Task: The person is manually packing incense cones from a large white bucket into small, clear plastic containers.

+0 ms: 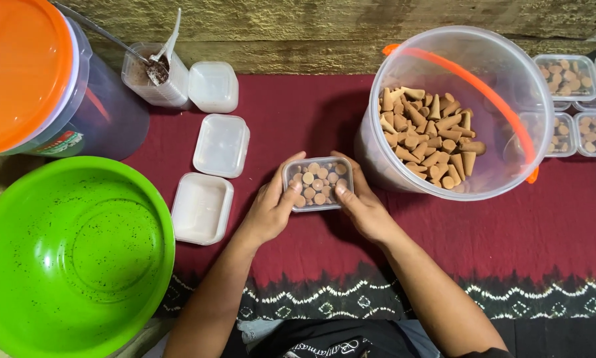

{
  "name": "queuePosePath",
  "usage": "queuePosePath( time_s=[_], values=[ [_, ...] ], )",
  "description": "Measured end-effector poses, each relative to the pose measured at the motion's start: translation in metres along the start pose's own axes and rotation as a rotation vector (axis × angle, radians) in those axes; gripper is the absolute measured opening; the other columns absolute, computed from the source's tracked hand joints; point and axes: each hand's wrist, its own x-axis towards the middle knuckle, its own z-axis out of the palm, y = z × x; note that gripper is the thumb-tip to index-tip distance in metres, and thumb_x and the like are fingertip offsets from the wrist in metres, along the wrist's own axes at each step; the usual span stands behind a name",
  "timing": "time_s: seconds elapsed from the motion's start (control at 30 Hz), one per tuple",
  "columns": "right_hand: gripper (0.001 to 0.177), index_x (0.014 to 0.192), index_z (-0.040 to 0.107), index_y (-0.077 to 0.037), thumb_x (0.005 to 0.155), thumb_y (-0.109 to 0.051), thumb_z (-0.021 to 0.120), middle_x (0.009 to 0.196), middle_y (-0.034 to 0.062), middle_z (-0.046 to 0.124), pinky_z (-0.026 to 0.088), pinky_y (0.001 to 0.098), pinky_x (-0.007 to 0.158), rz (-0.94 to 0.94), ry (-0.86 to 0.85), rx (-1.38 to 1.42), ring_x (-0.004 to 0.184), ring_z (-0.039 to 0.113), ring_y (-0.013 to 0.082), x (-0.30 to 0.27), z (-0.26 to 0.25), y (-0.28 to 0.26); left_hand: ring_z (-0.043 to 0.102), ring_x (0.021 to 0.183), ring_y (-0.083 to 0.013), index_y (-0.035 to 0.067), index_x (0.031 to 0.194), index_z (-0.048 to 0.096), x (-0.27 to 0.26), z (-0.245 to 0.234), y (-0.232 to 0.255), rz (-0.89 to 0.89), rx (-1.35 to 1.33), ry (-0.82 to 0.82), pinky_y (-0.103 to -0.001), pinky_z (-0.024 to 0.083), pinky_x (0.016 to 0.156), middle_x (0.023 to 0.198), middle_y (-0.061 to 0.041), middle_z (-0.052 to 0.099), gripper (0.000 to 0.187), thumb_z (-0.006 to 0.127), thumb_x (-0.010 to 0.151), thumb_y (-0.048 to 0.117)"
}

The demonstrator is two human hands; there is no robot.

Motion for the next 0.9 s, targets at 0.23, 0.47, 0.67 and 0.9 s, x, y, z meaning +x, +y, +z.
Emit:
queuePosePath(
  time_s=[0.23,0.47,0.67,0.9],
  values=[
    [0.047,0.144,0.051,-0.023,0.099,-0.031,0.063,0.122,0.0128,0.062,0.048,0.0425,0.101,0.033,0.152,-0.090,0.110,0.059,0.0260,0.004,-0.003,0.027,0.068,0.113,-0.0385,0.013,0.138,0.060,-0.001,0.010,-0.005,0.013,0.069,0.086,-0.049,0.053,0.098,0.118,-0.018,0.071,0.039,0.052,0.103,0.029],
    [0.050,0.142,0.051,-0.021,0.096,-0.031,0.068,0.116,0.0185,0.064,0.050,0.0494,0.098,0.059,0.173,-0.172,0.106,0.062,0.0328,0.001,0.006,0.016,0.069,0.108,-0.0413,0.014,0.127,0.063,0.000,0.009,0.000,-0.065,0.053,0.107,-0.052,0.053,0.096,0.111,-0.019,0.072,0.037,0.064,0.095,0.032],
    [0.049,0.138,0.057,-0.026,0.092,-0.029,0.074,0.104,0.0148,0.071,0.055,0.0447,0.090,0.109,0.210,-0.265,0.096,0.069,0.0294,0.003,0.011,0.017,0.070,0.103,-0.0430,0.015,0.123,0.062,-0.001,0.012,0.001,-0.095,0.099,0.118,-0.051,0.054,0.091,0.103,-0.020,0.073,0.039,0.073,0.091,0.034],
    [0.042,0.131,0.062,-0.022,0.091,-0.028,0.074,0.093,0.0083,0.069,0.055,0.0392,0.086,0.052,0.235,-0.162,0.088,0.063,0.0213,0.000,0.015,0.015,0.071,0.099,-0.0410,0.012,0.123,0.062,0.000,0.011,0.000,-0.052,0.076,0.093,-0.049,0.055,0.088,0.102,-0.021,0.072,0.037,0.071,0.092,0.031]
  ],
)
